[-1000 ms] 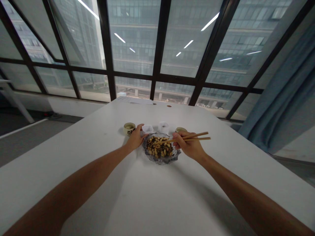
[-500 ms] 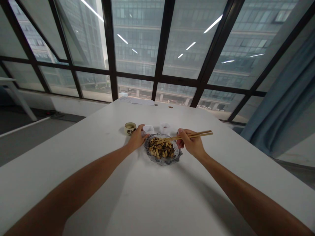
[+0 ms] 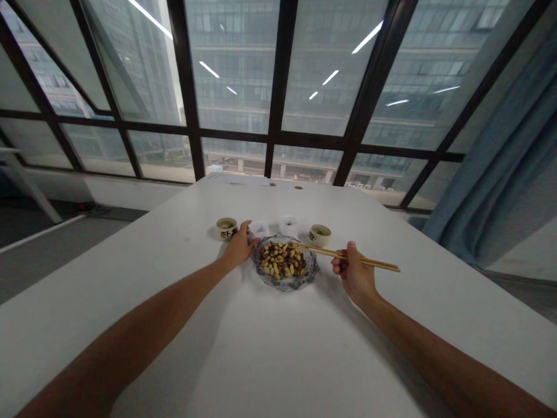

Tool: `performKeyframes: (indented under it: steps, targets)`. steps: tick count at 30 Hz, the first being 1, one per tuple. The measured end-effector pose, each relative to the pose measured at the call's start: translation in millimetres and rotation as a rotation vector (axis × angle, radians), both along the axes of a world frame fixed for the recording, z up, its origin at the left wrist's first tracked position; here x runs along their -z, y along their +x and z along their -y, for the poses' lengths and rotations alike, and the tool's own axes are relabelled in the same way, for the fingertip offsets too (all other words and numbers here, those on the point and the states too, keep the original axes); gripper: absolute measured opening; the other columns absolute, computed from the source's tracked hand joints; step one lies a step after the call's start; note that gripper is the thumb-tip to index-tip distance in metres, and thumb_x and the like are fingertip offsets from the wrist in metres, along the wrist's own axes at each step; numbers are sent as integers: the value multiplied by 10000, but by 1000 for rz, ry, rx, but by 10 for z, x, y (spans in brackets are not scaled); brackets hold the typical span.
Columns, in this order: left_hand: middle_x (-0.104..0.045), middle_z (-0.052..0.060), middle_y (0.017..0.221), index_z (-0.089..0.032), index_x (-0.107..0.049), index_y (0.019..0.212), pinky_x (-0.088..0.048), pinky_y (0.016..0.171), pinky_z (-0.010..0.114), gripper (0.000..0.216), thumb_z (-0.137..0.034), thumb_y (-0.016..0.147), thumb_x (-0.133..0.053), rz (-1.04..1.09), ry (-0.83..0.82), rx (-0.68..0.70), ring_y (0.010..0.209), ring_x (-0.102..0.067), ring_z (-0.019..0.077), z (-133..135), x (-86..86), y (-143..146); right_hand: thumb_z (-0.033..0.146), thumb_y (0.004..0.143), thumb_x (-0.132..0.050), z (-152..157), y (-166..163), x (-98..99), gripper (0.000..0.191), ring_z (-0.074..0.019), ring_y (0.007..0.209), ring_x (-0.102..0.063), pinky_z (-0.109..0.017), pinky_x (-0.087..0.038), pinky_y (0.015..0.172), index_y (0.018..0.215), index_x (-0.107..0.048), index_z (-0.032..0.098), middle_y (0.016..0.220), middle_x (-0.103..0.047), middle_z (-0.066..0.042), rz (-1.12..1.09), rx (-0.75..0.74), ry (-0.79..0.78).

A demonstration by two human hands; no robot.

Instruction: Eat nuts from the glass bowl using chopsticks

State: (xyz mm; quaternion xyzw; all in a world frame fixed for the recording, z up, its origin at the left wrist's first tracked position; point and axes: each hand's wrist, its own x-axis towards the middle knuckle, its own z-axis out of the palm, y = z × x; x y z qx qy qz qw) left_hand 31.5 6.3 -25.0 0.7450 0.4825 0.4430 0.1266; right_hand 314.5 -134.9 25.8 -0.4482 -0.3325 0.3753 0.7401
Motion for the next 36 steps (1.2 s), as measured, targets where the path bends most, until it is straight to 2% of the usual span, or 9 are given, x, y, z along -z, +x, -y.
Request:
performKeyframes:
  steps: [4,12,15,17,22,25,30,33,36]
  targets:
    - [-683,205,1212,-105,-393,1453,-521,1009,454,708,-275,845,-713,-30,-37,-3,1116,-684,293,3,-1,-23,751,587,-801,41,-100,18,630,-99,372,-536,-199,-416,343,681,-627,153,489,-626,-11,18,1,11]
    - [-676,205,1263,-118,-382,1487,-523,1020,463,761,-284,832,-734,-37,-38,9,1117,-689,293,-10,23,-36,765,616,-774,58,-164,36,627,-102,372,-536,-204,-417,351,693,-632,159,490,-630,-10,50,4,4]
    - [-675,209,1255,-104,-382,1487,-523,1019,462,750,-276,839,-720,-38,-29,12,1119,-686,293,-9,28,-38,766,672,-735,68,-158,29,610,-112,372,-541,-217,-423,352,700,-629,166,496,-634,-14,102,16,21]
    - [-679,205,1240,-103,-377,1491,-521,1020,460,745,-277,846,-707,-42,-1,25,1117,-683,291,-15,40,-45,752,743,-688,95,-131,23,581,-125,379,-556,-236,-444,364,710,-639,174,514,-647,-22,223,36,67]
    - [-687,183,1201,-130,-370,1497,-529,999,457,743,-291,848,-693,-49,56,48,1095,-680,286,-64,97,-70,589,913,-608,204,-3,60,452,-154,486,-654,-264,-526,486,716,-708,195,597,-710,-44,836,-10,263]
    - [-691,161,1167,-144,-371,1495,-533,986,453,734,-296,849,-685,-49,80,51,1077,-680,278,-91,130,-85,512,968,-555,230,27,111,429,-151,506,-667,-256,-525,503,714,-720,207,597,-709,-33,995,-31,339]
    - [-639,180,1278,-145,-355,1496,-497,1051,483,710,-262,861,-650,-71,125,69,1178,-636,287,-64,122,-90,520,971,-550,228,-40,117,441,-149,468,-655,-252,-528,470,707,-702,201,583,-709,-32,914,-32,298]
    - [-499,214,1474,-136,-362,1481,-412,1151,513,659,-228,876,-606,-133,186,79,1368,-502,313,-21,63,-72,577,942,-572,225,-99,69,460,-148,435,-632,-252,-521,433,717,-688,193,563,-700,-34,792,-14,242]
    - [-396,214,1561,-131,-386,1461,-344,1204,531,623,-201,875,-587,-217,234,76,1458,-389,326,-17,-48,-67,623,921,-577,209,-132,10,492,-143,419,-611,-253,-507,409,721,-677,185,555,-690,-37,672,-8,234]
